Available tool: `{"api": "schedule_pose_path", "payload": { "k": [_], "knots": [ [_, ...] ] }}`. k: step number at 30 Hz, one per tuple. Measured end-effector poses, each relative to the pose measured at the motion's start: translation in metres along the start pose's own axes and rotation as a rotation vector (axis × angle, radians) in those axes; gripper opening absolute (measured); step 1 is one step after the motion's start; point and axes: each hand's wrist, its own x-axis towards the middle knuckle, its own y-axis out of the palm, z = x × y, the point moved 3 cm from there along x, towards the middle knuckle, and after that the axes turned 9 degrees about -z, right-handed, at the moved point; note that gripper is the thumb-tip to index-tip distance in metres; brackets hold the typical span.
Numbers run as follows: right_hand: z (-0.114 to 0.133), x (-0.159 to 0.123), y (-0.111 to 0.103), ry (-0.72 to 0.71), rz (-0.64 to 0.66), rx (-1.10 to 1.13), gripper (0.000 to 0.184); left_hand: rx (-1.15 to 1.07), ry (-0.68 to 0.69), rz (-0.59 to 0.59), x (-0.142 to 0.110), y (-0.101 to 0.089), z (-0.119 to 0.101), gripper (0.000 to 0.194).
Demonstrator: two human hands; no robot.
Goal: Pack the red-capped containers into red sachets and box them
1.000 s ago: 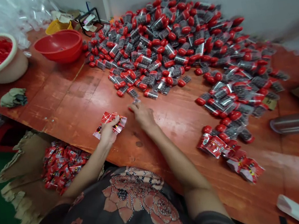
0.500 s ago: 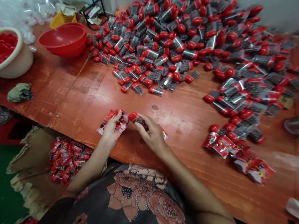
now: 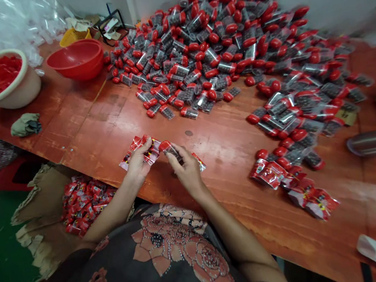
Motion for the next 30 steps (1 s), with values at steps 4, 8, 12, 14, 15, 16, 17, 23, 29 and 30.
{"api": "schedule_pose_path", "payload": {
  "k": [4,8,12,14,15,16,17,23,29,30],
  "knots": [
    [0.002,0.000,-0.001,0.141,-0.009,0.109,0.035,0.027,0.052,-0.002,-0.003,0.001,-0.001,0.013],
    [0.003,0.000,-0.001,0.156,-0.037,0.136,0.035,0.058,0.082,0.022,-0.006,0.001,0.001,0.018],
    [0.001,-0.002,0.000,0.158,-0.017,0.138,0.033,0.066,0.104,0.019,-0.009,0.002,0.001,0.019],
    [0.001,-0.002,-0.001,0.157,-0.035,0.141,0.033,0.055,0.108,0.016,-0.009,0.003,0.000,0.019],
    [0.002,-0.002,-0.001,0.159,-0.038,0.143,0.033,0.055,0.107,0.013,-0.009,0.003,0.000,0.019],
    [0.002,-0.002,-0.002,0.161,-0.028,0.144,0.034,0.060,0.106,0.008,-0.009,0.003,0.001,0.019],
    [0.002,-0.003,-0.001,0.162,-0.005,0.141,0.034,0.068,0.104,0.002,-0.009,0.003,0.001,0.020],
    [0.002,-0.005,0.001,0.169,0.027,0.158,0.039,0.096,0.120,0.040,-0.011,0.004,0.002,0.028],
    [0.001,-0.005,-0.003,0.161,0.059,0.196,0.035,0.109,0.151,0.108,-0.017,0.009,0.000,0.034],
    [0.002,-0.005,-0.005,0.158,0.056,0.189,0.034,0.103,0.159,0.114,-0.018,0.009,-0.001,0.035]
  ]
}}
